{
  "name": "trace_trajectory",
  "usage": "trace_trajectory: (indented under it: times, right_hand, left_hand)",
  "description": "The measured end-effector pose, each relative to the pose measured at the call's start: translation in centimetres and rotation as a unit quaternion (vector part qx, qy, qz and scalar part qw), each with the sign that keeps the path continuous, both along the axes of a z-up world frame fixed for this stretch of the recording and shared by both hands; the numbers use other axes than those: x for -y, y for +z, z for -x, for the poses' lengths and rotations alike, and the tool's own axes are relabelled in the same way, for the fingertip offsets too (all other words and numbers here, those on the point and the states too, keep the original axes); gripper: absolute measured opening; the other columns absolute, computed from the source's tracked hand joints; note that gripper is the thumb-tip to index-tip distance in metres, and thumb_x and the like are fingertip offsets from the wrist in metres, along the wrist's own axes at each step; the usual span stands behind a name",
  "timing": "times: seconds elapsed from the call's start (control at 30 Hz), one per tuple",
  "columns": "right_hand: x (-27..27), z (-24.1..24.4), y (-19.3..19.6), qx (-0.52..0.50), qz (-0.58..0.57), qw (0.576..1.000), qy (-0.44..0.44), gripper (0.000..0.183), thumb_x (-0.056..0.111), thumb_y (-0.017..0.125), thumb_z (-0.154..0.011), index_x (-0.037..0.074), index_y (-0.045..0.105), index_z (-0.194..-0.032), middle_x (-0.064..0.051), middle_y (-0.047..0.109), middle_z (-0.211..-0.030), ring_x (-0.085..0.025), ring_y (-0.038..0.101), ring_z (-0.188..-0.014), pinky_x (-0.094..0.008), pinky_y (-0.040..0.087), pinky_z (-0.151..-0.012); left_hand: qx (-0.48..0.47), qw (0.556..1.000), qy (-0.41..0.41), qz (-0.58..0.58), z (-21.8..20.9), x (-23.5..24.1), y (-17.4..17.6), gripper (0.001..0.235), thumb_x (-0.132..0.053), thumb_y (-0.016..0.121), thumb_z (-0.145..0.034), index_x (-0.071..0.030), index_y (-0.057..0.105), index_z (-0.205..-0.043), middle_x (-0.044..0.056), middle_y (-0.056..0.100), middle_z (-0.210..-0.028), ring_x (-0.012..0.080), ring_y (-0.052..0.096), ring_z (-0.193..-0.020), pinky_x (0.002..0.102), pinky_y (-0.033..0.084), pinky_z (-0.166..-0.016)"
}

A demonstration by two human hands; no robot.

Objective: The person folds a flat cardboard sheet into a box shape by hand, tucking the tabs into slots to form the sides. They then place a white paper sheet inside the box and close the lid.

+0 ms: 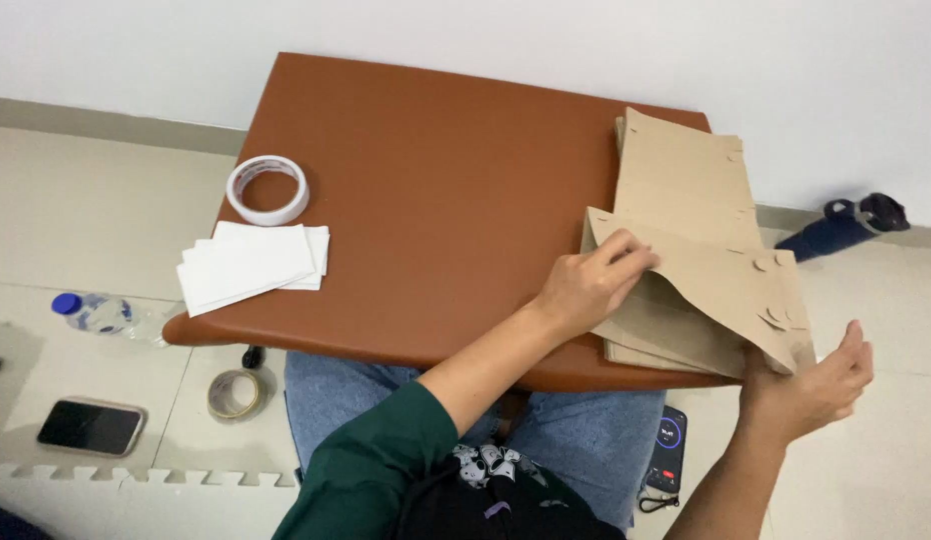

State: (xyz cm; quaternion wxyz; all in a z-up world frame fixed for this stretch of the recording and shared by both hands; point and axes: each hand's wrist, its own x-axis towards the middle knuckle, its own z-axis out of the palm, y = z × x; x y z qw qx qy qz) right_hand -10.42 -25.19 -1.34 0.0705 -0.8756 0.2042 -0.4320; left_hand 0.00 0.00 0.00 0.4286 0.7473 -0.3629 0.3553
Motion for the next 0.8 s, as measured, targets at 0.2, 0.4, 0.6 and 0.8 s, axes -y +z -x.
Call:
trace_trajectory:
  times: [0.2, 0.4, 0.6, 0.8]
  right_hand:
    - [-0.1, 0.5, 0.8, -0.051, -0.285, 0.957, -0.015, 0.102, 0.037, 0.09, -0.077, 0.011, 0.026, -0.153, -0.026, 0.047, -0.147, -0.039, 0.049, -0.132, -0.052, 0.039, -0.099]
    - [1.2, -0.7, -2.8, -0.024, -0.06, 0.991, -0.113, 0.058, 0.036, 0.096, -0.066, 0.011, 0.059, -0.102, -0.019, 0.055, -0.115, -0.041, 0.045, -0.11, -0.053, 0.034, -0.089]
    - [-5.6, -1.9, 2.7, -0.088, -0.017, 0.978, 0.187, 0.031, -0.005, 0.054, -0.093, 0.006, 0.066, -0.12, -0.022, 0.057, -0.126, -0.047, 0.054, -0.124, -0.056, 0.041, -0.103]
    - [-7.2, -4.0, 3.2, -0.417, -0.086, 0.883, 0.199, 0.07, 0.07, 0.028, -0.1, 0.035, 0.032, -0.16, -0.025, 0.023, -0.164, -0.051, 0.004, -0.152, -0.071, -0.001, -0.115]
  left_hand:
    - [-0.017, 0.998, -0.003, 0.059, -1.7, -1.2, 2.2, 0.012, -0.004, 0.062, -0.1, -0.006, 0.066, -0.112, 0.005, 0.059, -0.096, 0.011, 0.053, -0.059, 0.016, 0.047, -0.04]
    - [-0.103, 0.988, 0.021, 0.117, -2.1, -3.7, 5.0, 0.016, -0.007, 0.06, -0.102, -0.011, 0.067, -0.116, 0.0, 0.056, -0.098, 0.0125, 0.061, -0.072, 0.027, 0.052, -0.052]
    - [-0.099, 0.986, 0.013, 0.136, -2.4, -3.6, 5.3, 0.016, -0.003, 0.067, -0.094, -0.011, 0.072, -0.106, 0.003, 0.06, -0.091, 0.0275, 0.073, -0.087, 0.034, 0.064, -0.071]
    - [-0.108, 0.979, 0.006, 0.175, -2.3, -3.9, 5.8, 0.013, -0.003, 0.066, -0.095, -0.01, 0.072, -0.105, 0.003, 0.059, -0.09, 0.0257, 0.072, -0.085, 0.033, 0.065, -0.069]
